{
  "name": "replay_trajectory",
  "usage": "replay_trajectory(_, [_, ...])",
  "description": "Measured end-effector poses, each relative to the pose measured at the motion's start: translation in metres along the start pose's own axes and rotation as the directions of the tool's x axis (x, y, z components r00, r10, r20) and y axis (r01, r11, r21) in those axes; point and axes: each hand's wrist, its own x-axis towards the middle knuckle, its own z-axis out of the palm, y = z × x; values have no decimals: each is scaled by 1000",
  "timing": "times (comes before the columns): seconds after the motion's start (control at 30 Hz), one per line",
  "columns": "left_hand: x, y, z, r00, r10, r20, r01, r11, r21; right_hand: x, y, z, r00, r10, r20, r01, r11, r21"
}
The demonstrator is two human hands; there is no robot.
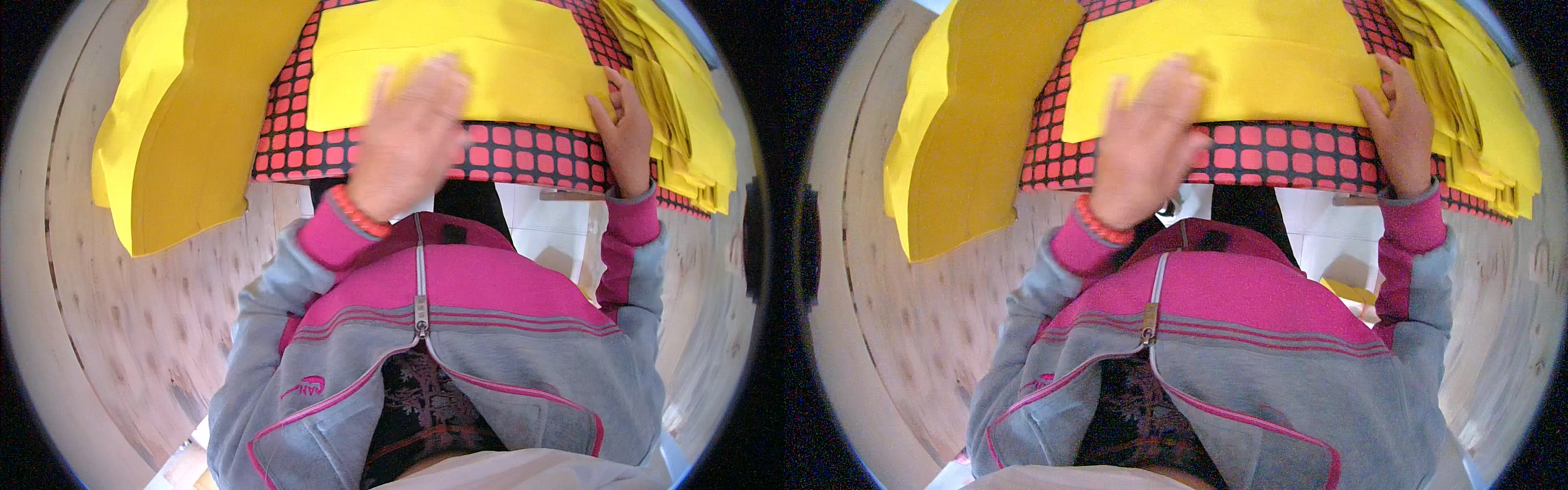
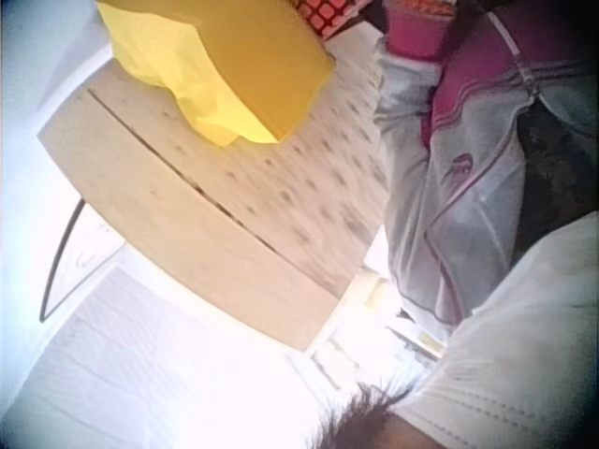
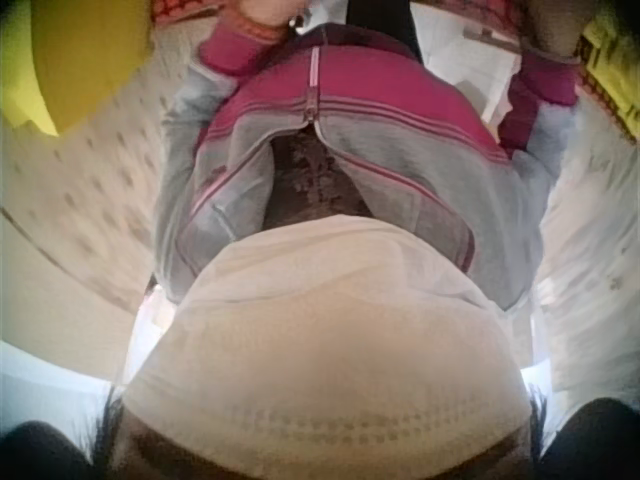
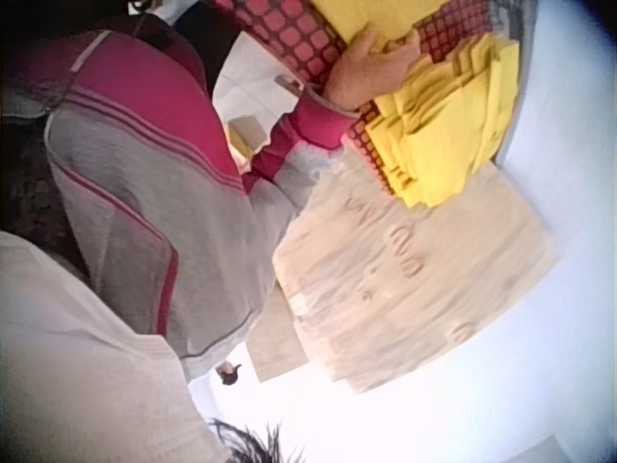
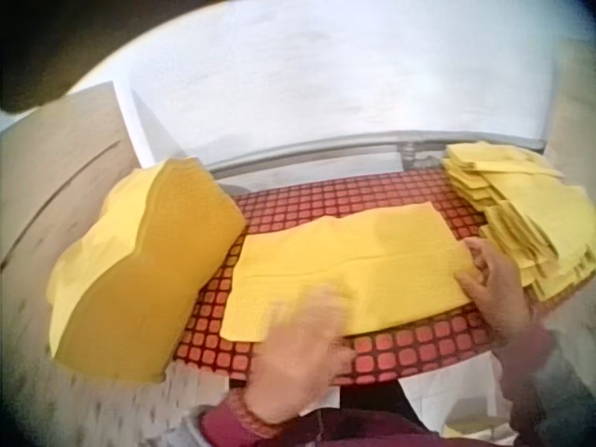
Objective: The person folds yellow paper sheets on a patterned table, creasing edges and stacking the folded pieces. The person repeatedly picks up sheets, folds them in half, and places them into a growing stack.
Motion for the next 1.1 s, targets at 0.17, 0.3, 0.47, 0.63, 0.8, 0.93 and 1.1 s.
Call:
replay_trajectory(0.17, [14, 25, 14, 964, 85, 253, -39, 982, -183, 0, 6, -1, 997, 67, 41, -65, 996, -65])
replay_trajectory(0.3, [19, 23, 13, 962, 86, 259, -51, 989, -139, 1, 10, 1, 998, 39, 51, -40, 999, 17])
replay_trajectory(0.47, [23, 18, 18, 944, 105, 314, -72, 991, -116, 0, 10, 2, 999, 28, 33, -34, 981, 190])
replay_trajectory(0.63, [18, 16, 16, 930, 41, 366, -14, 997, -76, 1, 8, 1, 1000, 8, 7, -8, 1000, -11])
replay_trajectory(0.8, [15, 19, 13, 924, -28, 381, 27, 1000, 9, 4, 2, 0, 998, 59, 1, -59, 997, -41])
replay_trajectory(0.93, [16, 21, 12, 918, -54, 394, 39, 998, 46, 1, -3, 1, 998, -37, -52, 27, 983, -179])
replay_trajectory(1.1, [16, 21, 13, 927, -25, 374, 5, 999, 54, -3, -18, -2, 994, -18, -106, -11, 962, -271])
